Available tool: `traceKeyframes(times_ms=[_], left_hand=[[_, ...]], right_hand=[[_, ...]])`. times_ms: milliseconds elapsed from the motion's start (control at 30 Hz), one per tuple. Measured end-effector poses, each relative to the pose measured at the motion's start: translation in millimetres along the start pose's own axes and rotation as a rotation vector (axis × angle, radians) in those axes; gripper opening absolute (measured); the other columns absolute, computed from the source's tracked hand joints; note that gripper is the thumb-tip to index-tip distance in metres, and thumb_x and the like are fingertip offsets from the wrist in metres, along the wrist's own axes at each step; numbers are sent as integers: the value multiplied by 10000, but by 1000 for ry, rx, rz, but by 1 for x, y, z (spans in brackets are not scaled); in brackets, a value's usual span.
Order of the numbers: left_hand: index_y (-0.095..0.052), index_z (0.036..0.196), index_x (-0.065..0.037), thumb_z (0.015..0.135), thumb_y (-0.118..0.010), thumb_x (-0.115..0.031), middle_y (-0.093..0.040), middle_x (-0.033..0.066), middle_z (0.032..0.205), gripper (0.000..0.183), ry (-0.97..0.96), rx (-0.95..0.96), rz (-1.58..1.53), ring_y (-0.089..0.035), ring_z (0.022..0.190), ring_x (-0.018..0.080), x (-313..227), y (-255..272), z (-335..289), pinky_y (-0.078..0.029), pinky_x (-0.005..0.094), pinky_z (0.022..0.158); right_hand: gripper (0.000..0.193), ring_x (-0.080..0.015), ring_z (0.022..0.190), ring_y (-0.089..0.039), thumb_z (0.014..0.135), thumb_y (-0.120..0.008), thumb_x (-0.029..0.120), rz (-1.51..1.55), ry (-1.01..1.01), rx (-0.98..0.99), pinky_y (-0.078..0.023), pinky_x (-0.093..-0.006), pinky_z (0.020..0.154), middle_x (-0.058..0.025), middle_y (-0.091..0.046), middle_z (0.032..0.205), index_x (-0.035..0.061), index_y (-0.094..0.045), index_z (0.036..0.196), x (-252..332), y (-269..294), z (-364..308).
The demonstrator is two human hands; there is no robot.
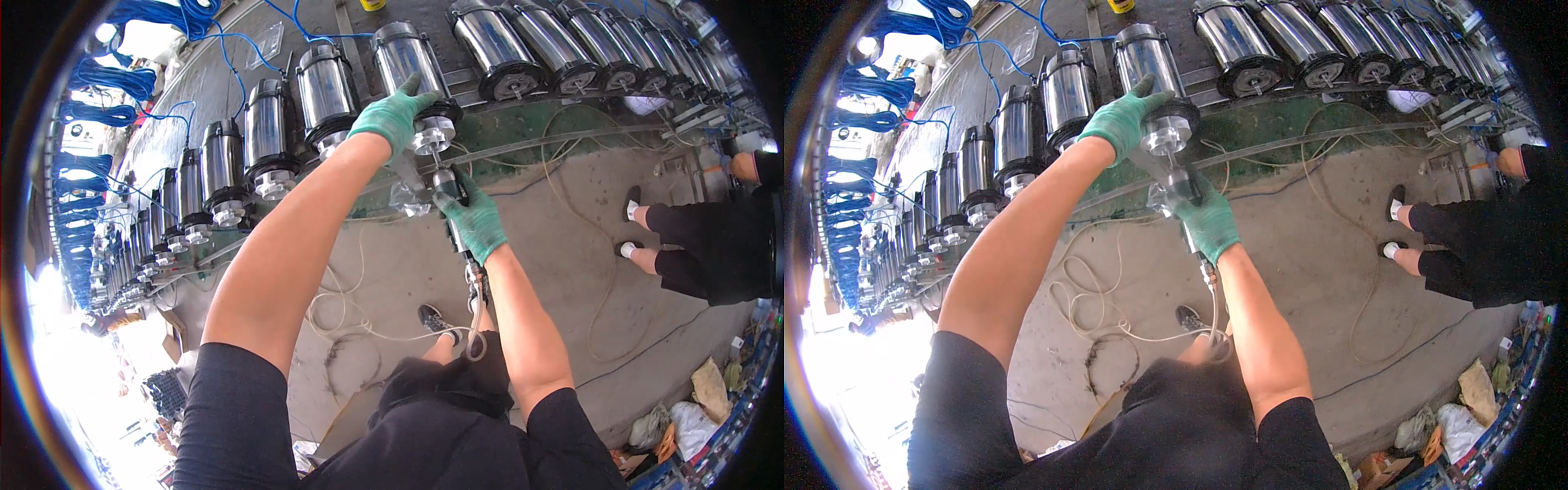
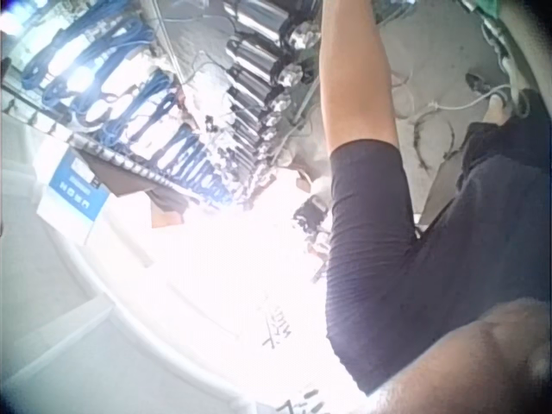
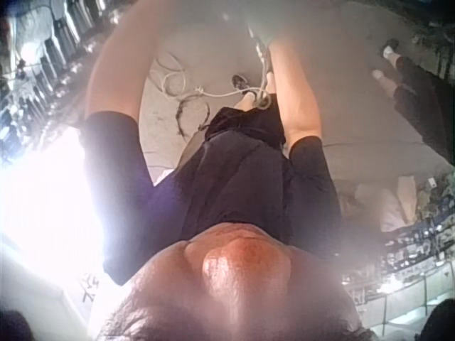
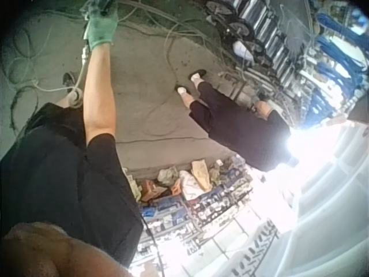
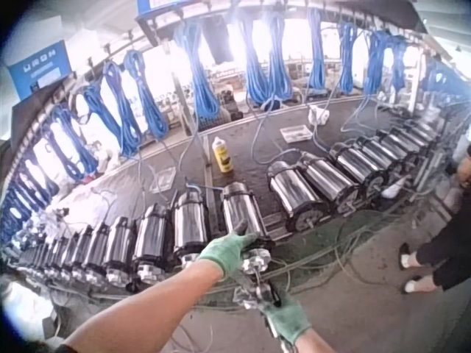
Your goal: The person assembles large water pumps on a long work table by using a power tool to tighten bolts on the pump heads and then picking up pump bases from a bin to fit onto the pump bodies.
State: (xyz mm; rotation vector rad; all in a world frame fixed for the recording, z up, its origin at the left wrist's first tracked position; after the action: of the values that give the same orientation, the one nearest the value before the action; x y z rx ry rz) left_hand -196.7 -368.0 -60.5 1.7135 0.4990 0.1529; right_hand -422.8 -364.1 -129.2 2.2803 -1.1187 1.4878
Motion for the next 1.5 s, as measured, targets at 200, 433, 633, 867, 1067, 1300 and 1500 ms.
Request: traceKeyframes(times_ms=[200,433,633,867,1067,1300,1500], left_hand=[[-509,1499,-347,855,-585,124,-296,58,1679,802,22,10,-84,-570,1338,313,-9,3,-2,-526,386,1095],[-544,1478,-316,842,-599,111,-322,42,1669,767,-25,-84,-131,-593,1304,330,-2,-3,-3,-514,385,1096],[-524,1493,-327,840,-626,80,-321,47,1669,776,8,-54,-121,-600,1296,335,-9,5,-10,-519,391,1090],[-438,1541,-375,784,-773,-47,-267,54,1694,890,-12,-33,-23,-586,1316,343,8,-10,1,-503,409,1119],[-427,1543,-404,607,-932,-208,-252,48,1701,1082,-20,-16,-47,-572,1332,361,0,-3,1,-494,414,1122],[-426,1560,-162,915,-652,-41,-336,160,1654,694,47,-345,-442,-363,1500,380,8,0,-33,-365,389,1215],[-488,1492,-61,966,-598,34,-531,124,1500,546,445,-646,-773,-585,1260,187,-2,-69,-235,-507,315,1003]], right_hand=[[736,-76,560,-552,904,-806,341,36,69,20,-446,-259,462,14,-625,770,162,-478,1539,-11,5,11],[761,-79,558,-566,893,-813,392,155,35,79,-456,-253,456,12,-642,778,191,-469,1542,-13,4,11],[770,-80,550,-564,886,-815,406,196,-30,102,-460,-256,443,16,-638,776,209,-467,1544,-15,6,11],[781,-85,568,-570,880,-818,395,156,12,126,-460,-253,452,18,-625,795,201,-459,1546,-11,2,9],[853,-109,620,-587,879,-806,337,91,75,237,-495,-274,470,-3,-590,908,222,-353,1592,-5,4,19],[827,-134,562,-583,863,-735,221,215,13,255,-507,-301,445,-25,-590,850,207,-334,1585,-37,9,17],[885,-122,568,-568,876,-679,149,294,39,299,-505,-279,463,-12,-562,789,271,-213,1618,-56,6,-1]])
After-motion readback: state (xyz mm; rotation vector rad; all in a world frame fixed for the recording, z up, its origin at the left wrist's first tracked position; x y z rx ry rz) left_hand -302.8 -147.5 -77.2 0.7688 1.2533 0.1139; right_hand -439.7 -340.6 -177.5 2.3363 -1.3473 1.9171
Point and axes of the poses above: each hand's wrist, its own z-axis towards the middle knuckle, its own y-axis out of the back of the hand, x = y × z, the point moved 3 cm from there along z, towards the middle knuckle
